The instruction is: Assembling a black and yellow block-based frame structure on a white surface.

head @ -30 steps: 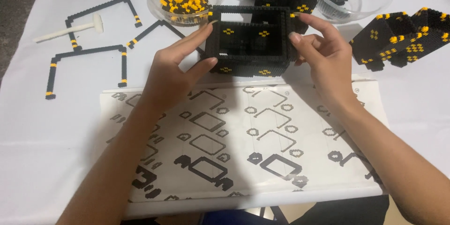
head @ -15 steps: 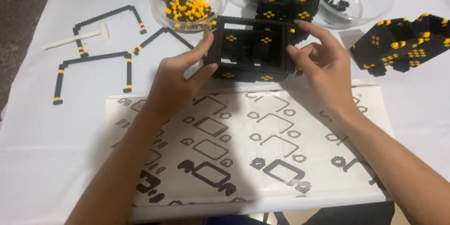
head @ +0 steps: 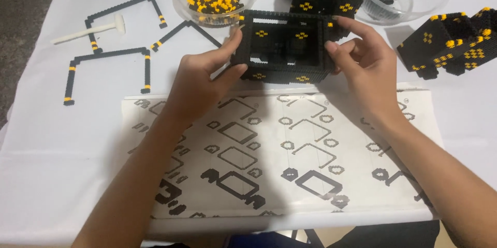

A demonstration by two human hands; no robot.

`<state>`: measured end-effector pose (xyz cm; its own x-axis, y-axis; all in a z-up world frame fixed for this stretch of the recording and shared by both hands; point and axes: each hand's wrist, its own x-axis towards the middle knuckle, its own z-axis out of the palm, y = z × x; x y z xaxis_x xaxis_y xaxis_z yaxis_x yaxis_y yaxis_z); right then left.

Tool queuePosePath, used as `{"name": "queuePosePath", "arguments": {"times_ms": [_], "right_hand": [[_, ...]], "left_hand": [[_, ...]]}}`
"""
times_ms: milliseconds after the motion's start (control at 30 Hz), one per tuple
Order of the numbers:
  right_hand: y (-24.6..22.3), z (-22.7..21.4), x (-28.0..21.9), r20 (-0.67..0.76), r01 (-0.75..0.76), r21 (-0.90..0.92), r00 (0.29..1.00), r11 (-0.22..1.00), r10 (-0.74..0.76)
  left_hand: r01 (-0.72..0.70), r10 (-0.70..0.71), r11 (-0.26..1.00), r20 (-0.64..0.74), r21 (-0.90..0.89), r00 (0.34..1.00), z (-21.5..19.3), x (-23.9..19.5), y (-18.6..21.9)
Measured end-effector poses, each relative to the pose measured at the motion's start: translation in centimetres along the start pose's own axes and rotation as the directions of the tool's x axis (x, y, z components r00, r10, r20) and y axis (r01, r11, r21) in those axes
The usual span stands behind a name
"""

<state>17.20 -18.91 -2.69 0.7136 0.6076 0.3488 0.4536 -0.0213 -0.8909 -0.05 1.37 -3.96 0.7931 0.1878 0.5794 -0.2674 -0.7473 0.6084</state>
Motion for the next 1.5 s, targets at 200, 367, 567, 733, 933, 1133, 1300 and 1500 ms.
{"name": "queuePosePath", "arguments": {"times_ms": [200, 367, 567, 733, 933, 1133, 1300, 1500], "right_hand": [[0.5, 0.0, 0.1, 0.017, -0.023, 0.026, 1.0, 0.999, 0.022], [0.1, 0.1, 0.1, 0.008, -0.046, 0.02, 0.999, 0.999, 0.046], [0.2, 0.2, 0.1, 0.004, -0.041, -0.01, 0.999, 0.999, 0.041], [-0.6, 0.6, -0.2, 0.038, -0.069, 0.107, 0.997, 0.992, 0.065], [-0.7, 0.5, -0.2, 0.071, -0.02, 0.018, 0.997, 1.0, 0.018], [-0.9, 0.6, -0.1, 0.108, 0.0, -0.023, 0.994, 1.0, 0.003], [-1.6, 0.7, -0.1, 0.139, -0.033, -0.115, 0.989, 0.993, 0.049], [-0.3, 0.8, -0.1, 0.06, -0.038, -0.038, 0.997, 0.999, 0.041]], "left_hand": [[0.014, -0.015, 0.998, -0.014, -0.058, 1.0, 0.2, -0.1, -0.2], [0.001, -0.004, 0.996, -0.032, -0.089, 0.999, 0.0, 0.0, 0.5], [-0.007, 0.005, 0.998, -0.032, -0.064, 0.999, -0.4, 0.0, 0.4], [-0.126, 0.137, 0.981, -0.068, 0.146, 0.988, -0.5, 0.0, -0.8], [-0.202, 0.216, 0.965, -0.07, 0.167, 0.974, -0.7, 0.1, -0.5], [-0.198, 0.206, 0.973, -0.054, 0.114, 0.977, -0.8, 0.2, 0.2], [-0.183, 0.193, 0.968, -0.038, 0.172, 0.981, -1.1, 0.4, 0.9], [-0.112, 0.115, 0.991, -0.041, 0.069, 0.993, -1.0, 0.6, 1.3]]}}
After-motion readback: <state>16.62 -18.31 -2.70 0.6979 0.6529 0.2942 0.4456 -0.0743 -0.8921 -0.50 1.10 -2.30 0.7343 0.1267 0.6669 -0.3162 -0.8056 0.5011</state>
